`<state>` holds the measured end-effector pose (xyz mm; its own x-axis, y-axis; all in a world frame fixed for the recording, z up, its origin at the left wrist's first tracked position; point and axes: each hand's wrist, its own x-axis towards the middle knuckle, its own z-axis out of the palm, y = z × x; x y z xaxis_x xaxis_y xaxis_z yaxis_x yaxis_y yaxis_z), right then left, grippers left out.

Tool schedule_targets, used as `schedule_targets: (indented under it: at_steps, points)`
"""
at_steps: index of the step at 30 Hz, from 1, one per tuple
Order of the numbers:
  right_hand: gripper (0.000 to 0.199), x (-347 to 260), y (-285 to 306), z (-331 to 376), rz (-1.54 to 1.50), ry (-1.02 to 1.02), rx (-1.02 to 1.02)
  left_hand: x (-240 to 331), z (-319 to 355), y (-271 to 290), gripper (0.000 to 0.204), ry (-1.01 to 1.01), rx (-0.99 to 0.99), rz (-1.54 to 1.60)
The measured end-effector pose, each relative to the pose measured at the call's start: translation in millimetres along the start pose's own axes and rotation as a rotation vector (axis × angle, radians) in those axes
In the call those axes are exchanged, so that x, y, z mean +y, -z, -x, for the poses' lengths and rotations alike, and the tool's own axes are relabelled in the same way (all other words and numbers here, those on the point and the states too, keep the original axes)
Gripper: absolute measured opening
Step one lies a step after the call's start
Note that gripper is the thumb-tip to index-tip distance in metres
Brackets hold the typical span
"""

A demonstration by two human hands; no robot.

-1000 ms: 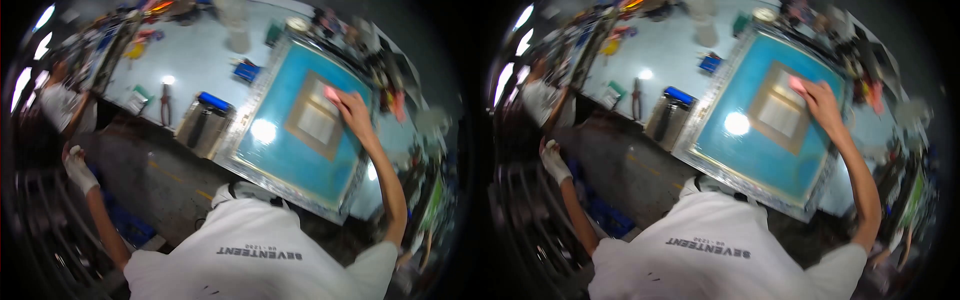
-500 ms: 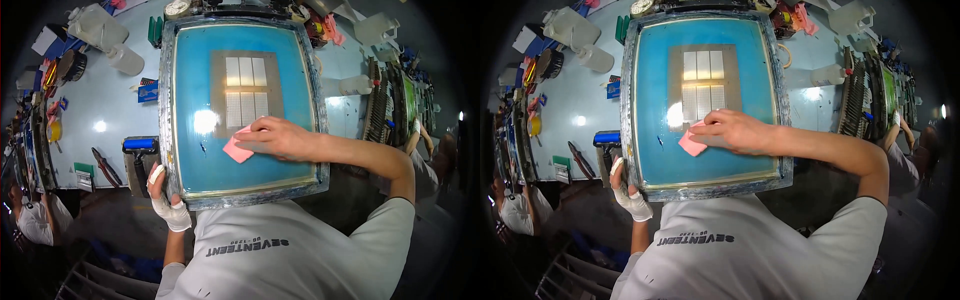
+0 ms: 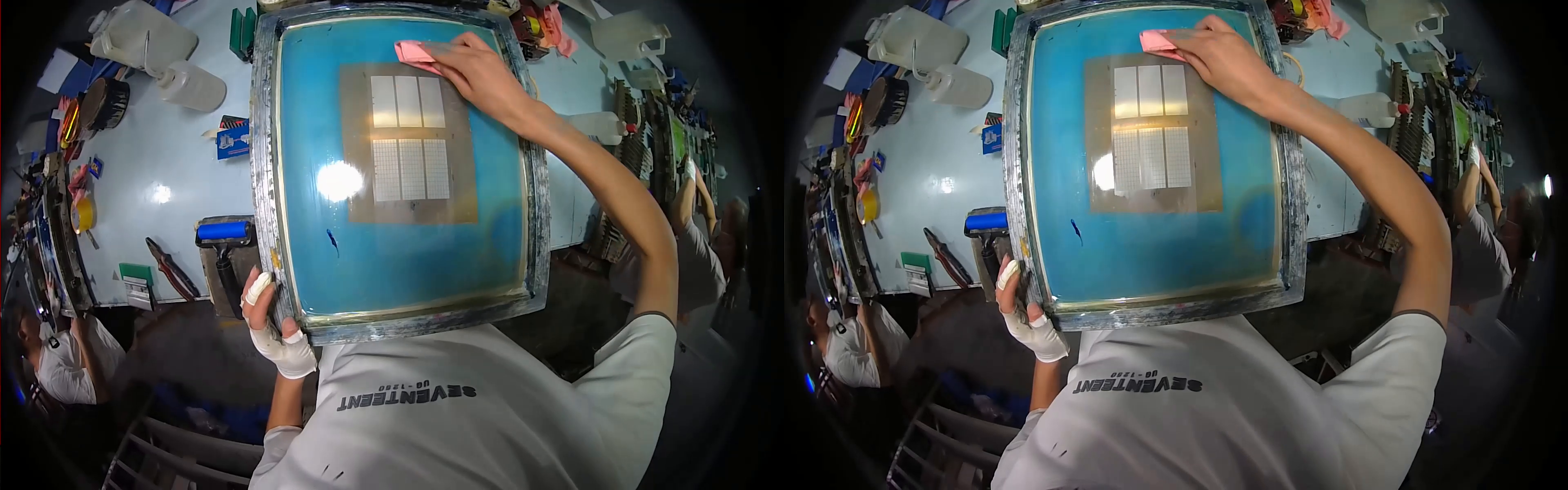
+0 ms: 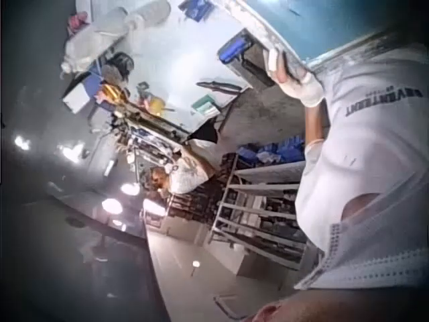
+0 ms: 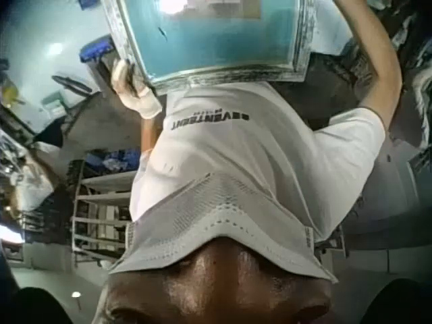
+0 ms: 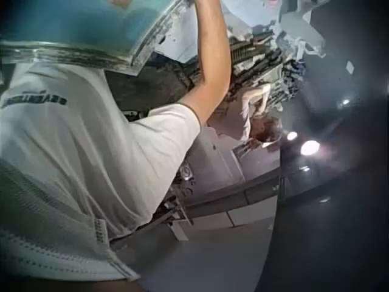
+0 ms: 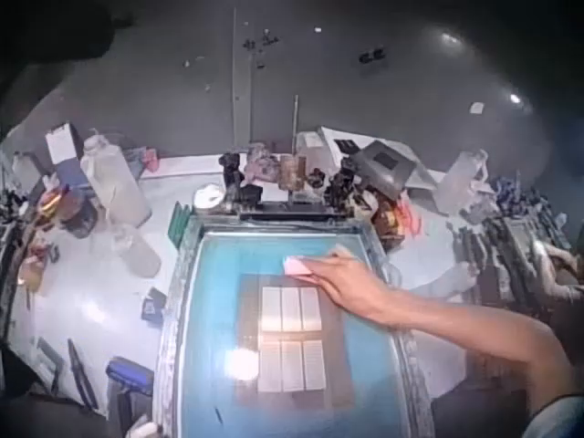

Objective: The person cleans ink from a screen printing frame and its squeegee part using solvent from a bottle, a cleaning cloth, and a heat gun.

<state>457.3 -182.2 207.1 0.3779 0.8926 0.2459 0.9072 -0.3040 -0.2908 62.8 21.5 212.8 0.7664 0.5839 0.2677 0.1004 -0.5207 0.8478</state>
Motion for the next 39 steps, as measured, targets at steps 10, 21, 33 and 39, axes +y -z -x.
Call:
schedule_targets:
  at_steps: [10, 21, 33, 39]
  points:
    - [0.037, 5.0, -8.4, -48.0, 0.037, -0.071, -0.056, 5.9, -1.0, -1.3, 0.053, 0.031, -0.003, 0.01]
    - [0.037, -56.5, 79.4, 119.6, -1.258, -0.814, 0.188, 26.1, -1.0, -2.8, 0.042, 0.15, 0.161, 0.451]
    - [0.037, 6.9, 42.7, 286.2, -1.16, -1.032, 0.69, 191.0, -202.6, 43.1, 0.052, -0.547, 0.304, 0.616]
    - [0.026, -112.4, 31.5, 397.5, -1.484, -1.091, -0.225, 200.7, -303.1, 51.5, 0.043, -0.628, 0.203, 0.557]
